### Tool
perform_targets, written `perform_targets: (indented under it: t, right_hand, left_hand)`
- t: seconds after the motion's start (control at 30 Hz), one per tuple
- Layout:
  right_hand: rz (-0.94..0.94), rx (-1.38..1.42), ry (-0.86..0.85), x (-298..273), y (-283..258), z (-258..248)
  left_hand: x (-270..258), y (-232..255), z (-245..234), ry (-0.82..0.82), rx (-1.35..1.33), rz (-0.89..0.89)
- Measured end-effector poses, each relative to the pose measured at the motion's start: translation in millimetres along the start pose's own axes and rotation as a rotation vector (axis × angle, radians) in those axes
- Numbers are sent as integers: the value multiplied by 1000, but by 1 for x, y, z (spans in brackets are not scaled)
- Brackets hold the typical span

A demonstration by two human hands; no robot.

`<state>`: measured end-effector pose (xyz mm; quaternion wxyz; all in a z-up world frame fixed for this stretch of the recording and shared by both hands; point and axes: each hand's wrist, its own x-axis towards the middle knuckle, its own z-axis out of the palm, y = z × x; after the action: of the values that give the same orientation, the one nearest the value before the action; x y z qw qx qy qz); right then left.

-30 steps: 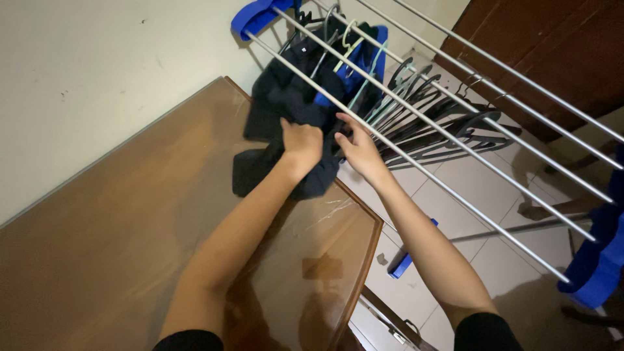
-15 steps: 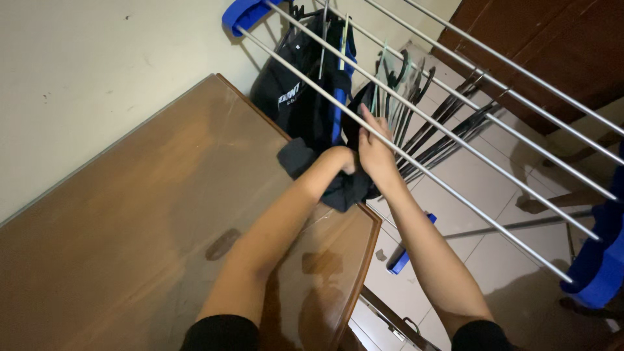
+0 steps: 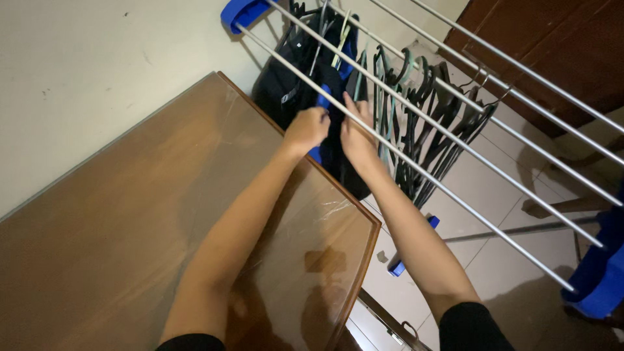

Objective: The person hangs a black t-shirt on a hanger and places it on a drying rack. Then they lay out another black t-shirt on a table, smooth it, and use a lint roller to clean its surface.

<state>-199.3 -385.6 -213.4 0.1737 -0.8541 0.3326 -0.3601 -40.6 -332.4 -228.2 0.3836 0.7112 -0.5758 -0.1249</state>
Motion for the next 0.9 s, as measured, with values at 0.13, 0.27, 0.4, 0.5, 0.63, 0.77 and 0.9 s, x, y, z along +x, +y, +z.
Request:
perform_targets:
  t: [0.13, 0.27, 0.4, 0.5, 0.63, 0.77, 0.9]
  right_hand:
    - [-145, 31, 75, 8, 10, 35]
    - [143, 616, 84, 25, 34, 66]
    - [538, 1078, 26, 38, 41, 64]
    - [521, 1099, 5, 47, 34, 54]
    - [525, 1031, 28, 55, 31, 55]
    - [416, 914, -10, 55, 42, 75]
    - [490, 915, -45, 60, 55, 91]
  left_hand:
    - [-25, 18, -23, 253, 204, 57]
    - [-34, 33, -31, 286, 302, 17]
    - [-33, 35, -33, 243, 212, 31]
    - [-38, 34, -37, 254, 208, 115]
    - [-39, 39, -35, 258, 223, 18]
    - [-41, 43, -37, 275, 312, 15]
    - [-40, 44, -34, 345, 414, -1]
